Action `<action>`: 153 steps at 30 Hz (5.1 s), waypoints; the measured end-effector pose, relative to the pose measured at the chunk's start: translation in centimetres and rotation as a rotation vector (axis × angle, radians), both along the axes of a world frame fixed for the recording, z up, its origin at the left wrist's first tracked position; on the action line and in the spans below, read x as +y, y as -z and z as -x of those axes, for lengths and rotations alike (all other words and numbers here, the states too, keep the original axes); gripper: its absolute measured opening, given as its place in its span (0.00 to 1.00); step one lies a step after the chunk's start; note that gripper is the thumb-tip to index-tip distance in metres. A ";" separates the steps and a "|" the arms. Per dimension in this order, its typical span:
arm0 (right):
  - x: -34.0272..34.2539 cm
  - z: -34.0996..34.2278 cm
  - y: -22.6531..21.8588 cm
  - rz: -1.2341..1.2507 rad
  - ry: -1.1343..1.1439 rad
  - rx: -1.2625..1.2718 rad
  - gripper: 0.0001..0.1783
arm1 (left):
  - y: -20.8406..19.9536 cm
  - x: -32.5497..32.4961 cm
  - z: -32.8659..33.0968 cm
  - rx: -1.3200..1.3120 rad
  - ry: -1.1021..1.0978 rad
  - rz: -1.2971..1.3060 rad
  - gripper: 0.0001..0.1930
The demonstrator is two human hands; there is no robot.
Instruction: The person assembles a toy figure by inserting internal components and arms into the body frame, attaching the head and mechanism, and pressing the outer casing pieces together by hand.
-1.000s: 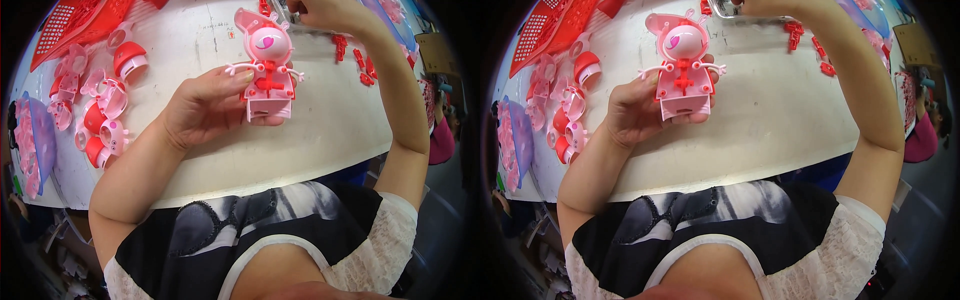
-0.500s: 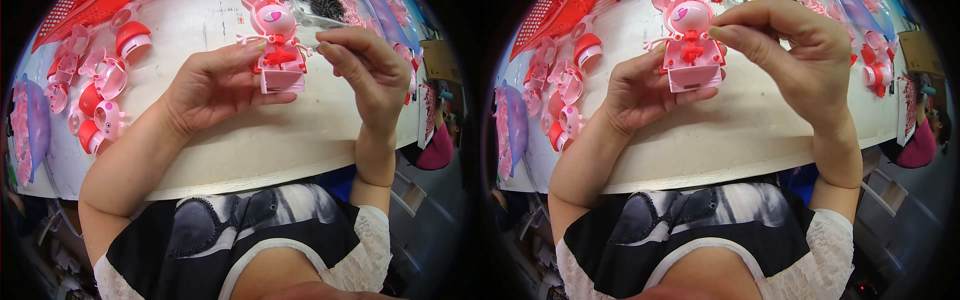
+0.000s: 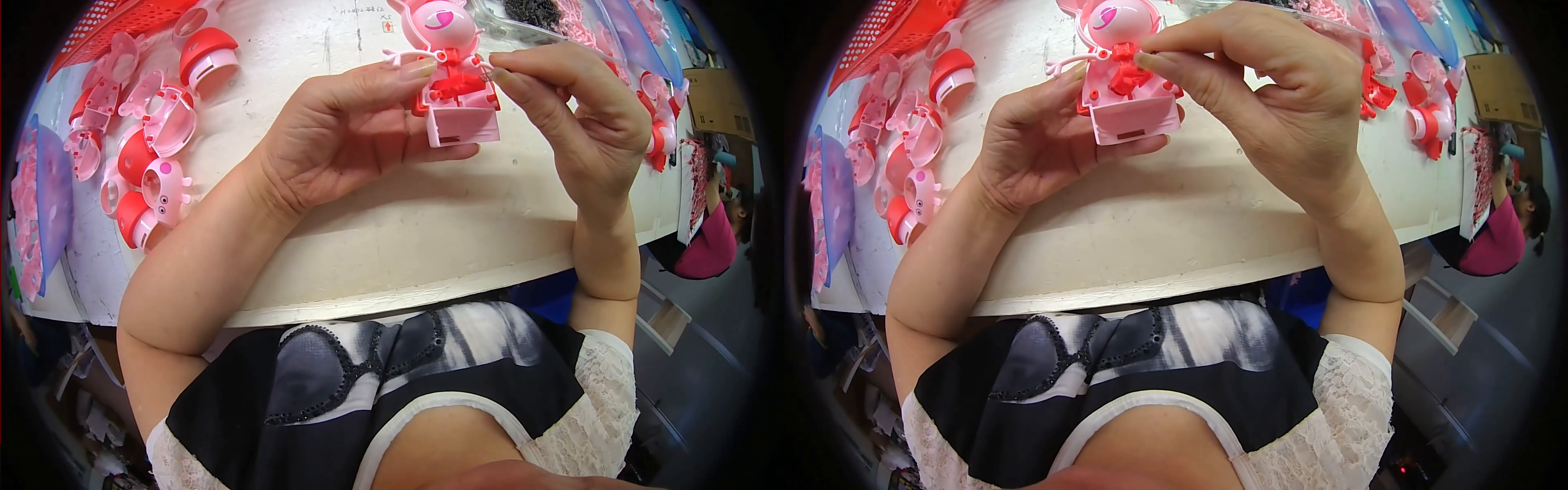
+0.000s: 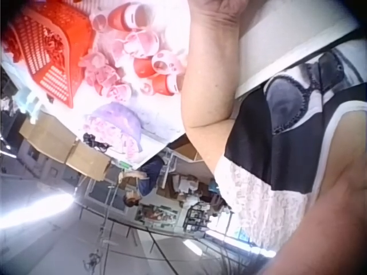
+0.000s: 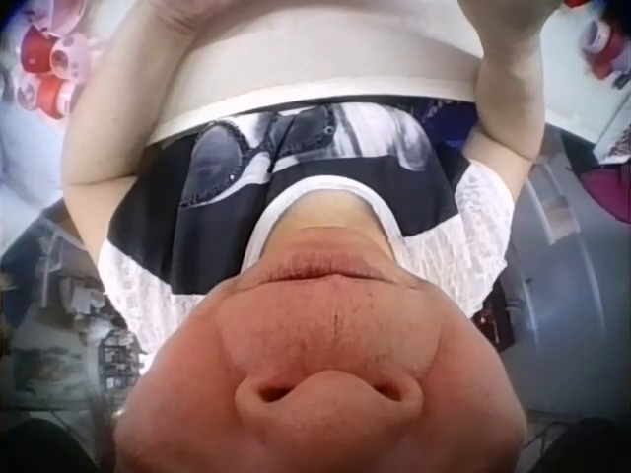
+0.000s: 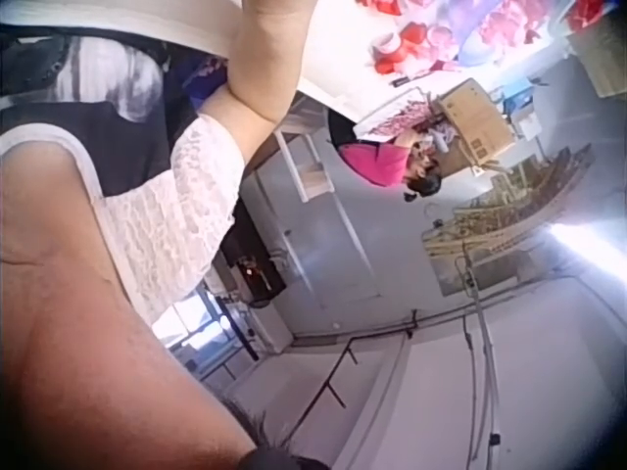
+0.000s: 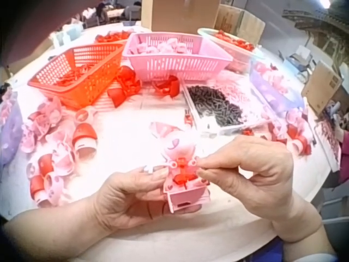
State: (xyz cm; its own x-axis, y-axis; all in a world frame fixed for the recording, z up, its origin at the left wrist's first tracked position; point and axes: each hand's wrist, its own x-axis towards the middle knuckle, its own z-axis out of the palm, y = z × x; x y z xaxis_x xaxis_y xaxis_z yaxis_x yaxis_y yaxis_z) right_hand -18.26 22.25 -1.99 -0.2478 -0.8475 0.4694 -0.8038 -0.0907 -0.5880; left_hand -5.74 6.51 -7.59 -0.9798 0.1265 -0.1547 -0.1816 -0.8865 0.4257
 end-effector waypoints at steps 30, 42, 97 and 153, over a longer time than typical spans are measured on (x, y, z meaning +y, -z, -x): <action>0.1 -0.1 -0.7 -0.061 -0.005 0.013 0.08 | -0.1 0.0 0.1 0.034 0.046 0.044 0.28; -0.2 -0.9 -0.9 0.037 -0.006 0.034 0.09 | -0.5 -0.2 -0.3 0.058 0.120 0.184 0.36; -0.2 1.3 1.7 -0.204 -0.094 -1.324 0.08 | 0.3 -0.5 0.3 0.202 0.136 -0.045 0.45; -1.9 0.2 2.9 0.071 -0.056 -1.075 0.11 | 1.1 -1.4 -1.2 0.214 0.145 -0.426 0.34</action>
